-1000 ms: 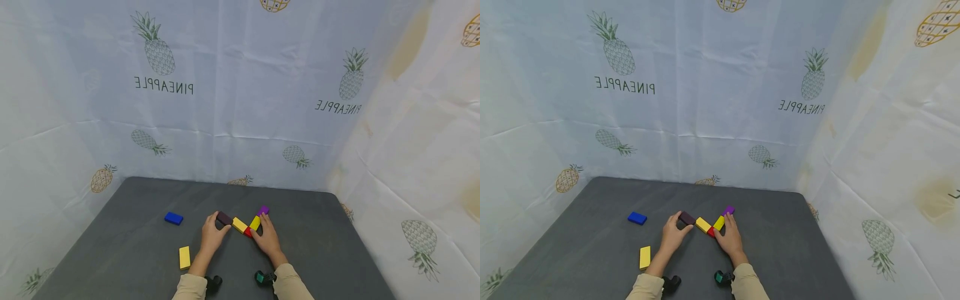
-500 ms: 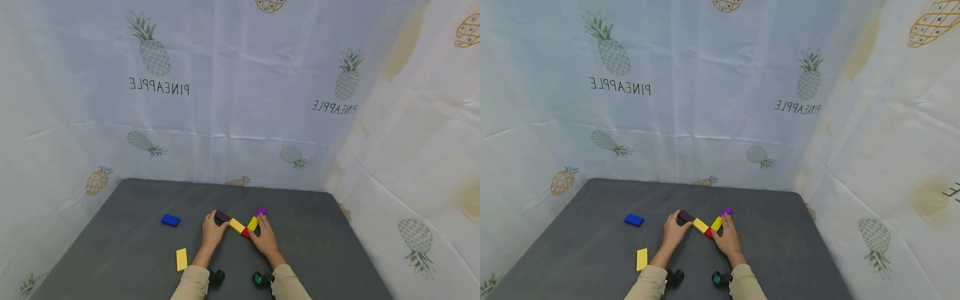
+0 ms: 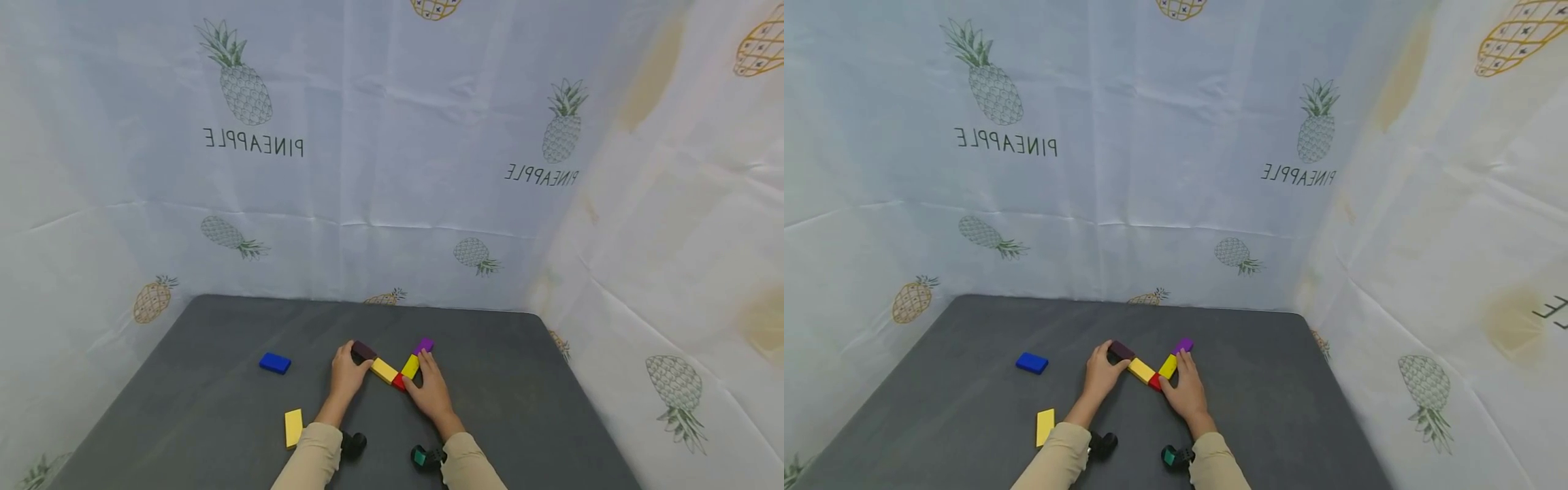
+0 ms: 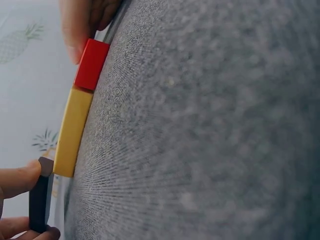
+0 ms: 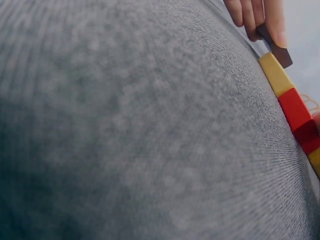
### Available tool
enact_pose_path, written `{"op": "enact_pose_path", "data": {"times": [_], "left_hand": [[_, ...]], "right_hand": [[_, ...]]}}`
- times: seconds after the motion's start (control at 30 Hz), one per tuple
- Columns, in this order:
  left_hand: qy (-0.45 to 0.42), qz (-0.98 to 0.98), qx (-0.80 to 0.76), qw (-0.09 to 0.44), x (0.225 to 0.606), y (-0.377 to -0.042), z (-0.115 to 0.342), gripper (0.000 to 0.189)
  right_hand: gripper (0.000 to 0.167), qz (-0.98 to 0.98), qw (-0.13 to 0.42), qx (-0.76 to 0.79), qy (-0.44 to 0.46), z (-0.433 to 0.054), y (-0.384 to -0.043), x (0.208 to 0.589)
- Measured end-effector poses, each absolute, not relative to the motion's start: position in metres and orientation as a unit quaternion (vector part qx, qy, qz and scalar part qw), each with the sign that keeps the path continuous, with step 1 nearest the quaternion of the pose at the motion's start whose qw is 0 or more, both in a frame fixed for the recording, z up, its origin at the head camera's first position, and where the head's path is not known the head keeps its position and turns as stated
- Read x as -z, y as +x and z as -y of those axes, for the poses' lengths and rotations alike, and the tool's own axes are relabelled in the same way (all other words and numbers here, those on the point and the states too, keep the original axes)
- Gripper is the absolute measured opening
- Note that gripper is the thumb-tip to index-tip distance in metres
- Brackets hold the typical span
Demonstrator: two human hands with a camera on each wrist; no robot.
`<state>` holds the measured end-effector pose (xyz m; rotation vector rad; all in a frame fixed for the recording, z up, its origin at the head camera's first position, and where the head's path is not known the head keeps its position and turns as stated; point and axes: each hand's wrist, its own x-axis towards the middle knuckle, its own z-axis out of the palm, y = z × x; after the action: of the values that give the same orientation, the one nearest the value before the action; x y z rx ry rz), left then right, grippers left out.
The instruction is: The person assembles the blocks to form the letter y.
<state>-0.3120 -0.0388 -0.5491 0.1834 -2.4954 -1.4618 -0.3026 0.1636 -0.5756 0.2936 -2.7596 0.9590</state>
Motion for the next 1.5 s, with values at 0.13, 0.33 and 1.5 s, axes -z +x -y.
{"op": "enact_pose_path", "data": {"times": [0.13, 0.33, 1.5], "left_hand": [[0.062, 0.86, 0.493, 0.115, 0.552, -0.313, 0.038, 0.063], [0.057, 0.867, 0.483, 0.109, 0.554, -0.314, 0.038, 0.062], [0.023, 0.888, 0.457, 0.051, 0.532, -0.307, 0.057, 0.066]], "right_hand": [[0.071, 0.934, 0.1, -0.328, 0.099, -0.163, -0.302, 0.577], [0.071, 0.934, 0.099, -0.329, 0.098, -0.163, -0.301, 0.577], [0.071, 0.938, 0.105, -0.316, 0.099, -0.164, -0.302, 0.576]]}}
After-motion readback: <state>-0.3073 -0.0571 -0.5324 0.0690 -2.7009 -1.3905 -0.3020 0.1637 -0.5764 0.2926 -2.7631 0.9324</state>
